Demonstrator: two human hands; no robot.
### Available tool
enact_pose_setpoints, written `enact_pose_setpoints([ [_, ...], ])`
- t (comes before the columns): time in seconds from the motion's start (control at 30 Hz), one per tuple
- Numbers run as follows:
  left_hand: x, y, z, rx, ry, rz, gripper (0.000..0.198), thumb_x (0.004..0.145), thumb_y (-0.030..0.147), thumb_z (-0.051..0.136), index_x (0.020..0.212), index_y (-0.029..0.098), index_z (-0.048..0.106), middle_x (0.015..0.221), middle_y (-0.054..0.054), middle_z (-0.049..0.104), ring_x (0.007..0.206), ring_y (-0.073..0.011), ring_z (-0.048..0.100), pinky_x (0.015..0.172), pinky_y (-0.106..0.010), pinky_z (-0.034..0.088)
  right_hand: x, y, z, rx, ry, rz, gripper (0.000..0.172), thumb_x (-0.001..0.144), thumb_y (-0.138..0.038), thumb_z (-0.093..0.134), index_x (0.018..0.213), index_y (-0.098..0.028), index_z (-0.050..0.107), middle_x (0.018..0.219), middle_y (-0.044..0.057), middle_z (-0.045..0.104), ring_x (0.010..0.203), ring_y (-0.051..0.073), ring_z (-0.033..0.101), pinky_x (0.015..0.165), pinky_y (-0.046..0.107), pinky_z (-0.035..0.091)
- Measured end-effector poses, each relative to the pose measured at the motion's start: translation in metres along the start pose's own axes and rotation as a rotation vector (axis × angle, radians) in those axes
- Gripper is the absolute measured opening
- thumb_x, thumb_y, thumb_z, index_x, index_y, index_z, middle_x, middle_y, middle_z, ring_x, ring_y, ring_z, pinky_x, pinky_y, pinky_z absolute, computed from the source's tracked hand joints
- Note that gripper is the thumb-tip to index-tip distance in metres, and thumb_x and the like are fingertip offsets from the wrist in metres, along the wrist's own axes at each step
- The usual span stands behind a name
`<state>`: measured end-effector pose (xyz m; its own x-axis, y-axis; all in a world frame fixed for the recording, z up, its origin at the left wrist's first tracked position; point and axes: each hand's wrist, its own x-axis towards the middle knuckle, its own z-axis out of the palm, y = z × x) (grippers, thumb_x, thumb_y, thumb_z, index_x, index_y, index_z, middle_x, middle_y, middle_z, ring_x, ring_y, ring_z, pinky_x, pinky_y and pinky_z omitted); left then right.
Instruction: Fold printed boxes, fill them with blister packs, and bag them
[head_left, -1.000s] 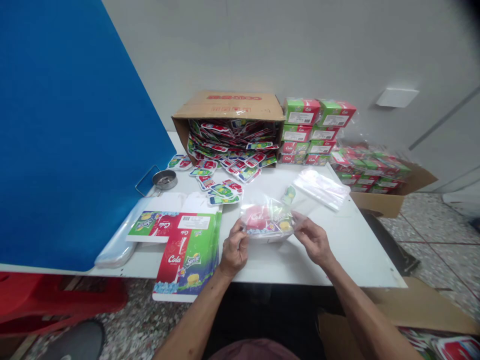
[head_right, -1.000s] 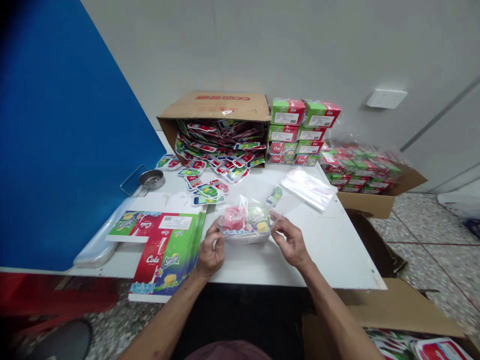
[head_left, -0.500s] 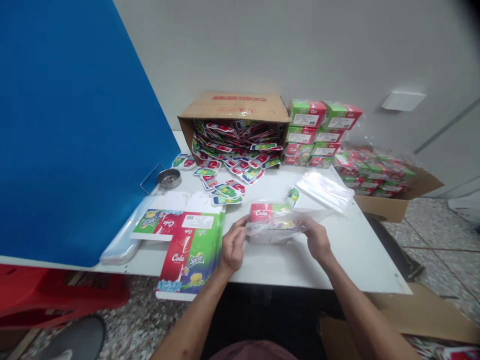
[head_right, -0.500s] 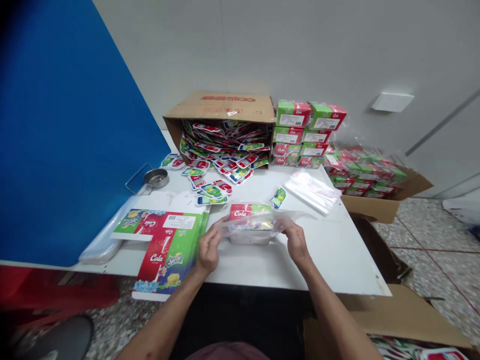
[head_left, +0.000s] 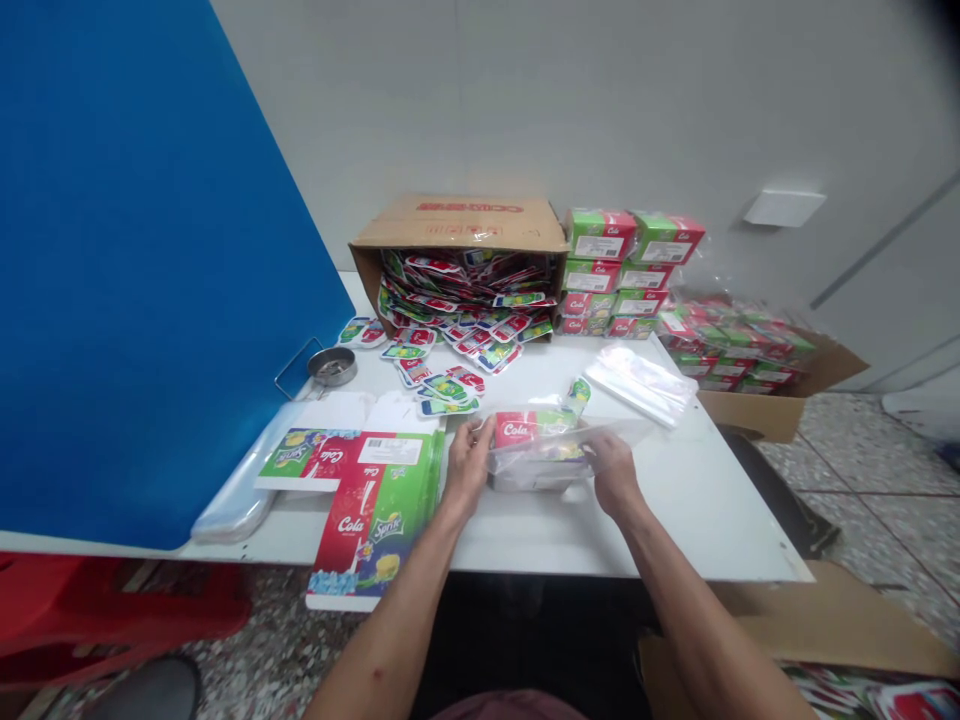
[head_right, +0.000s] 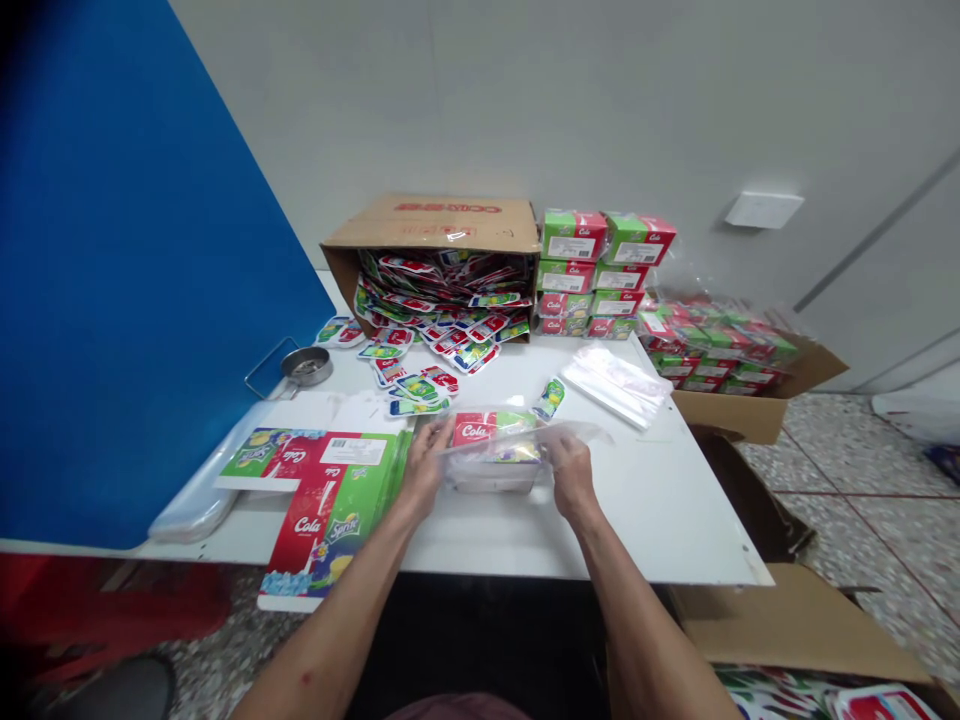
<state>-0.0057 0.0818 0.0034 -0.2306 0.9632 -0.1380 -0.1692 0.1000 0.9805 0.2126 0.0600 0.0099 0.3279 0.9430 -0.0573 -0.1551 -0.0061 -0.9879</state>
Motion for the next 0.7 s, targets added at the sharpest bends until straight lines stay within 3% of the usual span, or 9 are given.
enact_pose_setpoints([
  [0.17,-0.003,0.002,0.004,-0.153,-0.139,-0.069,0.048,0.079,0.057,0.075,0.106,0.016,0.076,0.103,-0.009,0.077,0.098,-0.0231,0.07,0.087,-0.032,0.054,0.014,-0.003,-0.011,0.11,-0.137,0.108,0.04,0.068,-0.032,0.075,0.107,-0.021,0.073,0.104,0.005,0.074,0.088,0.023,0.066,0.072,0.031,0.051],
  [0.27,0.001,-0.004,0.008,-0.224,-0.101,-0.04,0.05,0.077,0.053,0.078,0.109,0.016,0.075,0.105,-0.009,0.077,0.102,-0.0231,0.07,0.09,-0.032,0.054,0.024,-0.008,-0.014,0.115,-0.249,0.175,0.041,0.069,-0.032,0.075,0.108,-0.02,0.075,0.107,0.007,0.075,0.092,0.024,0.067,0.074,0.032,0.053],
  [0.4,0.004,-0.019,0.014,-0.16,0.063,0.083,0.044,0.079,0.049,0.076,0.107,0.015,0.077,0.107,-0.009,0.077,0.102,-0.0234,0.069,0.095,-0.036,0.052,0.024,0.0,-0.006,0.162,-0.164,0.121,0.042,0.069,-0.04,0.08,0.105,-0.018,0.076,0.102,0.009,0.077,0.087,0.025,0.07,0.076,0.034,0.054],
  [0.57,0.001,-0.028,0.016,-0.117,0.15,0.174,0.038,0.082,0.045,0.074,0.106,0.017,0.079,0.108,-0.007,0.077,0.106,-0.0236,0.067,0.095,-0.034,0.051,0.018,0.02,0.011,0.117,0.042,-0.048,0.041,0.075,-0.048,0.077,0.104,-0.018,0.074,0.11,0.01,0.076,0.102,0.028,0.069,0.085,0.037,0.054],
  [0.63,0.003,-0.027,0.014,-0.113,0.138,0.162,0.037,0.08,0.046,0.075,0.101,0.016,0.08,0.102,-0.006,0.078,0.099,-0.0224,0.068,0.088,-0.031,0.052,0.023,0.023,0.011,0.072,0.036,-0.072,0.04,0.077,-0.052,0.075,0.1,-0.018,0.073,0.101,0.01,0.077,0.093,0.027,0.071,0.078,0.036,0.055],
  [0.7,0.008,-0.026,0.011,-0.122,0.114,0.118,0.036,0.077,0.047,0.078,0.094,0.016,0.08,0.092,-0.004,0.078,0.088,-0.02,0.068,0.08,-0.029,0.053,0.03,0.024,0.008,0.032,-0.055,-0.066,0.04,0.077,-0.056,0.073,0.095,-0.02,0.071,0.089,0.008,0.077,0.079,0.025,0.071,0.069,0.036,0.055],
])
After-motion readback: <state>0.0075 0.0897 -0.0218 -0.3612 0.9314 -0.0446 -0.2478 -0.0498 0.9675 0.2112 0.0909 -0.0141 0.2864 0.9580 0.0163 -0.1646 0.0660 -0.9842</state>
